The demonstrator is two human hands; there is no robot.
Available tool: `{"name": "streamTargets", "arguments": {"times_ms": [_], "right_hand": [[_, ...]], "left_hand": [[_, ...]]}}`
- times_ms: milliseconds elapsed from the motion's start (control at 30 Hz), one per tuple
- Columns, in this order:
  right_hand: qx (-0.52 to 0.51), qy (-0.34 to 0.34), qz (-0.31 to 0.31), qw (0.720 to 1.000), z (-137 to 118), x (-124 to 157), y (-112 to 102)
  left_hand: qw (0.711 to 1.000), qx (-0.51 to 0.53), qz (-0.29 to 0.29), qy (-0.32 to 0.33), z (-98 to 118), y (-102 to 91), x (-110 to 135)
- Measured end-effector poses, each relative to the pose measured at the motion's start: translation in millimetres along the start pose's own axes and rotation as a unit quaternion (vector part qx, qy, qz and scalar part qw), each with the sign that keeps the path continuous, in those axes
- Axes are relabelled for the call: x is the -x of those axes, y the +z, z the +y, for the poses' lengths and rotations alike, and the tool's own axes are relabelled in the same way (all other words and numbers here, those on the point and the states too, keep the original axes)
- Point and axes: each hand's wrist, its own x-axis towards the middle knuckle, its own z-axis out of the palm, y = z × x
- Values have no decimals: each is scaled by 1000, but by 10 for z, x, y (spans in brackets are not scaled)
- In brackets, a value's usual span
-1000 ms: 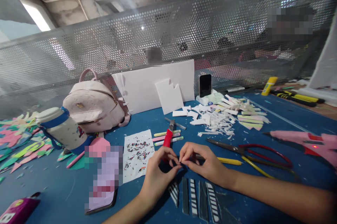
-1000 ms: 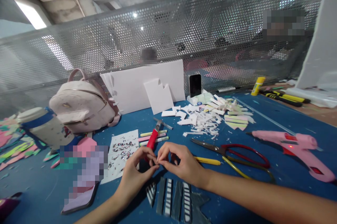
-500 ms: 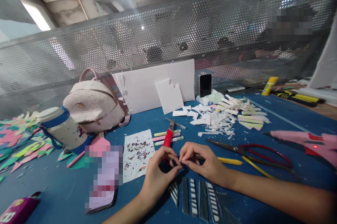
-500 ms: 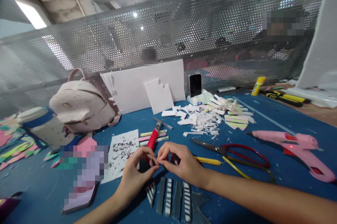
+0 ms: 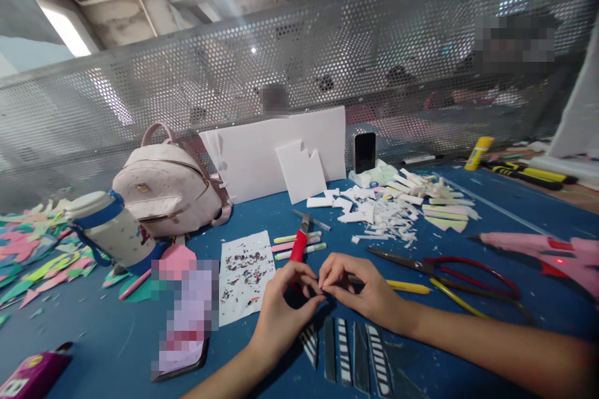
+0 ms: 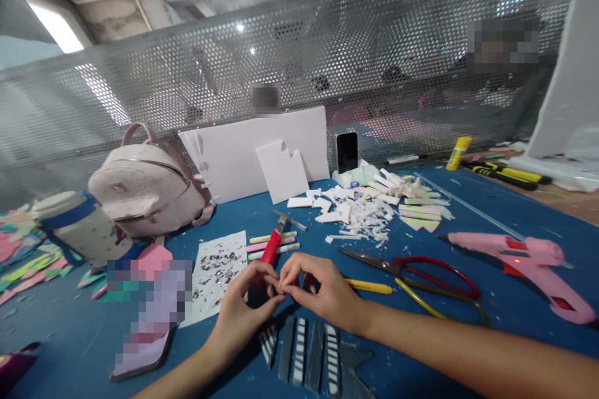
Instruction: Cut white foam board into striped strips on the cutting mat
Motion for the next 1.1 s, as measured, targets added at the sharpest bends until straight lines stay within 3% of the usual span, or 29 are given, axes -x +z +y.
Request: {"name": "streamTargets", "arguments": {"times_ms": [1100], "right_hand": [[-3, -2, 0, 1000, 11, 11, 9]], "left_hand": [[1000, 5, -8, -1, -5, -5, -3]]}}
